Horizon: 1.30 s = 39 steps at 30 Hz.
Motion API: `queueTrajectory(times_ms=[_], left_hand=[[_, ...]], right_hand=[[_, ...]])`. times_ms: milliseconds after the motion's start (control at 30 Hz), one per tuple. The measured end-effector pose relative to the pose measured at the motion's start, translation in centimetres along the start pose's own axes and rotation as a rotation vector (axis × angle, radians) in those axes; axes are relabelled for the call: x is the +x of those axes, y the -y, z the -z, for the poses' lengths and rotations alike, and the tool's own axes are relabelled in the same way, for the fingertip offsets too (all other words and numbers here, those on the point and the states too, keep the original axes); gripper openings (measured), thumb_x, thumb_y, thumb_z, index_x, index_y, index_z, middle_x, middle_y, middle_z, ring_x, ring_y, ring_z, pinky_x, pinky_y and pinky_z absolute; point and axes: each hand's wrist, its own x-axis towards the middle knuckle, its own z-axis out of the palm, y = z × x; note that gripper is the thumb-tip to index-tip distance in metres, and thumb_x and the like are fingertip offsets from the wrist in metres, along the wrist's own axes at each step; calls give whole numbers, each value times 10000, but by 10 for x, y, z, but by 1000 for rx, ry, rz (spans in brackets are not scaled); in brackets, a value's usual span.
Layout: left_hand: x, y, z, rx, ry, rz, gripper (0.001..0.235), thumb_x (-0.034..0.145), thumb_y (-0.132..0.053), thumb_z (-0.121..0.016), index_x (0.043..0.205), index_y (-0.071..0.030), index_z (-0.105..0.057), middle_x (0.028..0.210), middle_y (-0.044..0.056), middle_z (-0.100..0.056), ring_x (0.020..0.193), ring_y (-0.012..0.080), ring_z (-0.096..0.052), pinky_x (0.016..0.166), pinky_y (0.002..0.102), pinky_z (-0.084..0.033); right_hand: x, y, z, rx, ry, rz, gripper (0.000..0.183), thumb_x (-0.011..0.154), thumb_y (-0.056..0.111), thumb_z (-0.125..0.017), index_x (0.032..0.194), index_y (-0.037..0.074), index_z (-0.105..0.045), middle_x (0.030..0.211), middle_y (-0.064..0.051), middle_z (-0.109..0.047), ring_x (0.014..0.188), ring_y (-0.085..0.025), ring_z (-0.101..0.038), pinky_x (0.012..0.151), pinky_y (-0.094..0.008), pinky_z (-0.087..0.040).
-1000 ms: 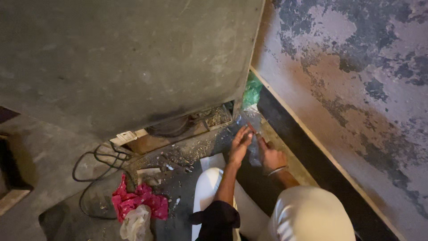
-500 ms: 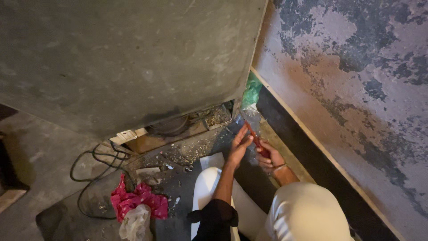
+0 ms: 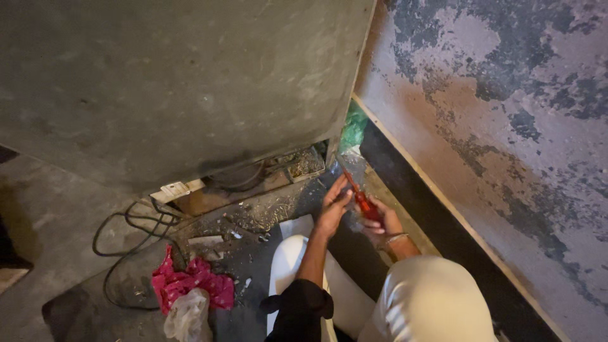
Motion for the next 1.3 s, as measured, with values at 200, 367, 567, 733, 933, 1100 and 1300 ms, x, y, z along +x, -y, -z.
queueTrajectory(times_ms=[200,367,567,733,933,1100,1300], left_hand=[[-2,-11,-8,247,-150,128,674,987,-326,-593,1607,-285,-331,1586,44,-512,1373,209,-509,1081,464,-402],[-4,-10,-14,234,-11,122,608,1042,-501,-438,1603,-284,-349,1656,16,-368,1491,254,-380,1173,540,-349],[-2,-4,-8,245,-13,120,596,1039,-449,-441,1603,-271,-367,1635,45,-406,1499,278,-346,1168,519,-272],[8,11,2,188,21,47,633,1045,-323,-520,1629,-254,-287,1595,106,-446,1485,286,-398,1202,486,-315],[18,40,4,163,80,-103,754,1045,-218,-588,1646,-220,-132,1644,92,-388,1383,243,-463,1059,333,-403],[25,48,12,212,-40,-32,660,1025,-212,-582,1549,-194,-181,1596,44,-436,1349,189,-547,844,289,-536],[36,67,22,163,-18,-123,674,1071,-194,-596,1626,-130,-218,1539,67,-554,1243,168,-635,1001,245,-503]], right_hand=[[23,-39,19,-529,-150,290,397,1098,405,-625,1276,51,-600,786,-11,-630,486,-97,-490,394,-295,-406],[17,-32,10,-1016,-506,520,426,1032,419,-608,1275,69,-613,786,-19,-640,509,-137,-517,430,-322,-419],[15,-31,20,-136,-219,-63,434,1006,438,-584,1219,62,-620,785,4,-638,479,-120,-478,412,-295,-371],[19,-30,24,-234,-146,-41,399,994,442,-635,1166,83,-644,758,-3,-603,449,-110,-432,378,-286,-331],[-4,-25,-10,-1077,-529,561,418,967,440,-686,1138,60,-667,716,-31,-609,442,-133,-482,383,-306,-375],[-9,-26,-10,-563,-363,31,435,944,438,-729,1114,41,-686,681,-54,-614,436,-152,-523,386,-322,-411],[5,-40,16,-152,-123,12,372,983,416,-673,1120,70,-662,660,-24,-606,414,-112,-490,345,-282,-383]])
